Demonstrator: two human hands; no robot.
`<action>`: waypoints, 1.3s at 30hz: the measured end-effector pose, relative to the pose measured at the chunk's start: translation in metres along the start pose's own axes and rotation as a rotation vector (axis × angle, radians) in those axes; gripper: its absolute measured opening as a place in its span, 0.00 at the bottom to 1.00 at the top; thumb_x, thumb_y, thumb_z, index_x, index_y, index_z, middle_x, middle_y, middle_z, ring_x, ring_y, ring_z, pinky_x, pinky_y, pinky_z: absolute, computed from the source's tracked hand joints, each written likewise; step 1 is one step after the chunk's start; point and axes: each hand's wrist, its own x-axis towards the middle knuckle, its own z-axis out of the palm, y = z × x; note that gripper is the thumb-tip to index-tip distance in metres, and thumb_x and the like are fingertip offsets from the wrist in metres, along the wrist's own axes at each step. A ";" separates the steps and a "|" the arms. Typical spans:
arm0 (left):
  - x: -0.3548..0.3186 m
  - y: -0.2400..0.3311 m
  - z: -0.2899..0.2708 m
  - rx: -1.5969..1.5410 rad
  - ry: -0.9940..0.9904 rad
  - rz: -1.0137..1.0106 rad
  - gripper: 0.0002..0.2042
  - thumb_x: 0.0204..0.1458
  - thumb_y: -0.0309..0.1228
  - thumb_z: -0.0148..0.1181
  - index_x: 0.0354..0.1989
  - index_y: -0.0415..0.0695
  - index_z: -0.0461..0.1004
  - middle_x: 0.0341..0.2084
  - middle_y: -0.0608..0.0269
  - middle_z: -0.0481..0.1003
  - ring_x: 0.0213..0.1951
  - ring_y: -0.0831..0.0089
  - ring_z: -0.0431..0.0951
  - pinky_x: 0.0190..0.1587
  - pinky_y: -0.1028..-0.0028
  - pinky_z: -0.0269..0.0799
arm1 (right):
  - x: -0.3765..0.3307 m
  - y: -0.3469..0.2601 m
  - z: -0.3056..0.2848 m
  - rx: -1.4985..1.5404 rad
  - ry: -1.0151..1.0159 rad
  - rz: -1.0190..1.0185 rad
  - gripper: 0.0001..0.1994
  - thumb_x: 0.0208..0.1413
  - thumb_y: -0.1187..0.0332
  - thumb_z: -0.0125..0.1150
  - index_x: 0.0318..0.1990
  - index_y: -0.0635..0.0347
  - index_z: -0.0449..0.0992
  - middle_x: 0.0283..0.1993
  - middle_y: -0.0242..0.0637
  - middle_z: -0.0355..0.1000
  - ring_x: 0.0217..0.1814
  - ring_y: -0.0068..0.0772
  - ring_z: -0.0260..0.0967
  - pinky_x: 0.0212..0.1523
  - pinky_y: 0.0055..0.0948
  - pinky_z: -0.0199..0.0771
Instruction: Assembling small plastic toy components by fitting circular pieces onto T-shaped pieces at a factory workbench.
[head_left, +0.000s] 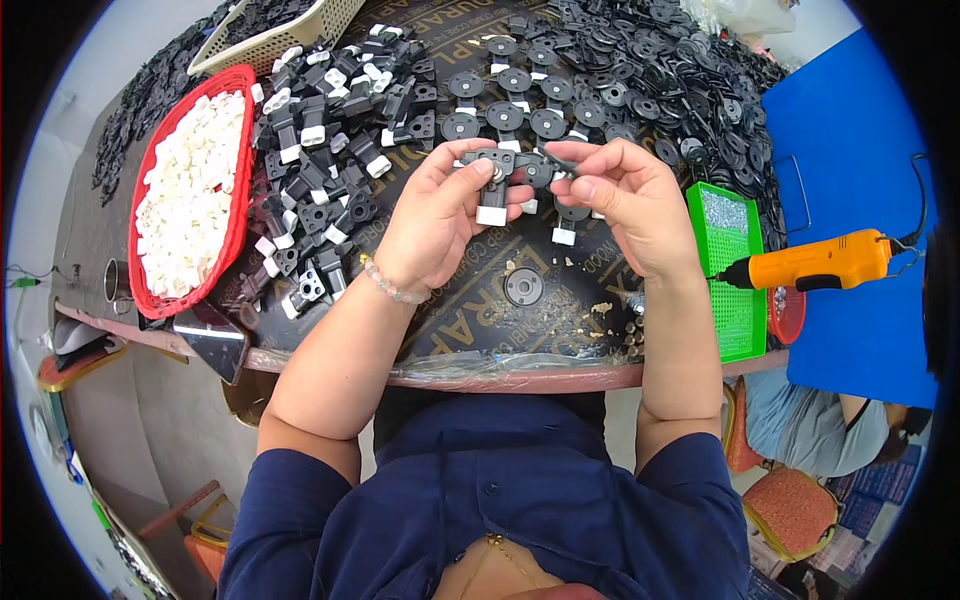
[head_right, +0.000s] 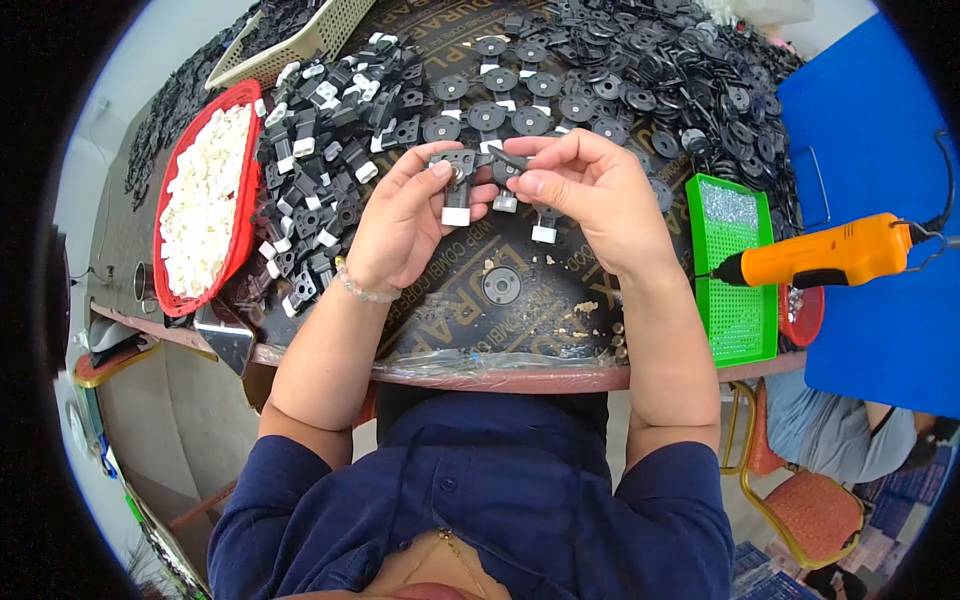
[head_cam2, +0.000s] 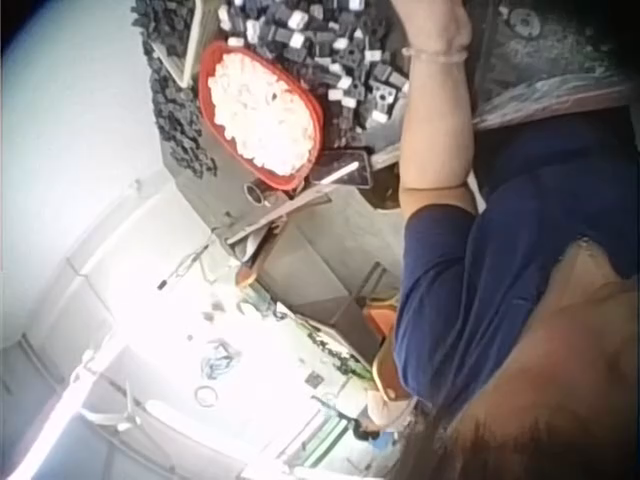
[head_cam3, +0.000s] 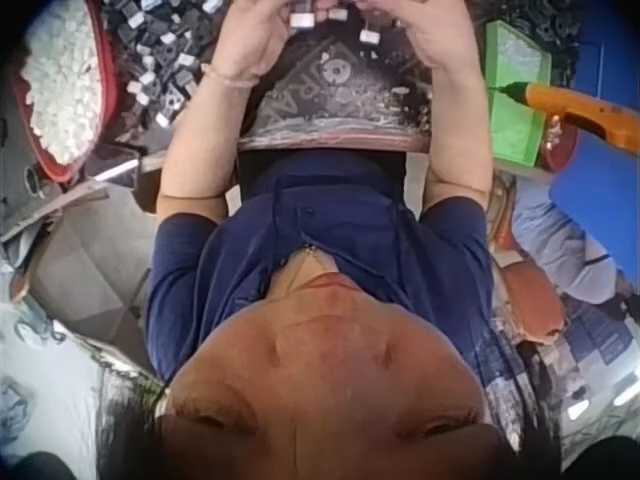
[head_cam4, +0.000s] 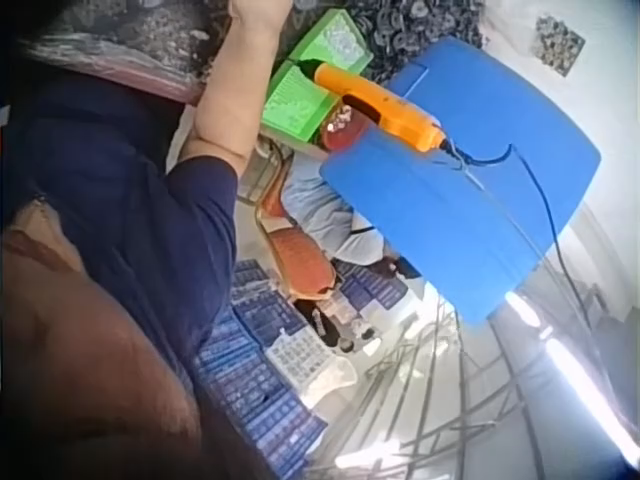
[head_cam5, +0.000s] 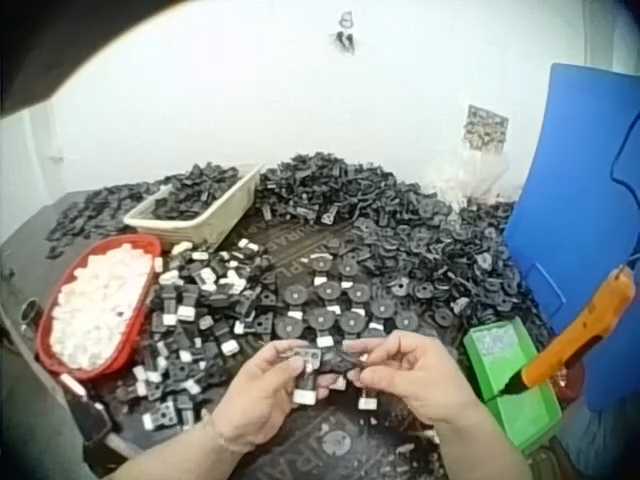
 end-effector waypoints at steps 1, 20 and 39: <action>0.000 0.000 -0.001 -0.045 -0.020 -0.003 0.15 0.65 0.26 0.50 0.59 0.38 0.64 0.48 0.44 0.77 0.48 0.59 0.81 0.50 0.63 0.80 | 0.000 0.001 -0.001 -0.078 0.008 -0.050 0.07 0.56 0.80 0.66 0.40 0.65 0.73 0.57 0.51 0.73 0.49 0.32 0.78 0.53 0.30 0.79; -0.002 -0.005 -0.002 -0.166 -0.200 -0.095 0.16 0.67 0.28 0.50 0.62 0.39 0.66 0.50 0.52 0.77 0.48 0.62 0.82 0.52 0.62 0.81 | -0.005 -0.007 0.009 -0.834 -0.012 -0.357 0.16 0.44 0.77 0.72 0.44 0.66 0.83 0.64 0.44 0.71 0.55 0.35 0.74 0.58 0.33 0.71; -0.007 -0.013 -0.001 -0.097 -0.249 -0.083 0.17 0.68 0.27 0.48 0.63 0.40 0.65 0.53 0.55 0.75 0.53 0.67 0.79 0.55 0.67 0.78 | -0.006 0.002 0.033 -0.999 0.094 -0.424 0.26 0.37 0.67 0.81 0.47 0.62 0.80 0.47 0.40 0.72 0.51 0.39 0.72 0.53 0.34 0.71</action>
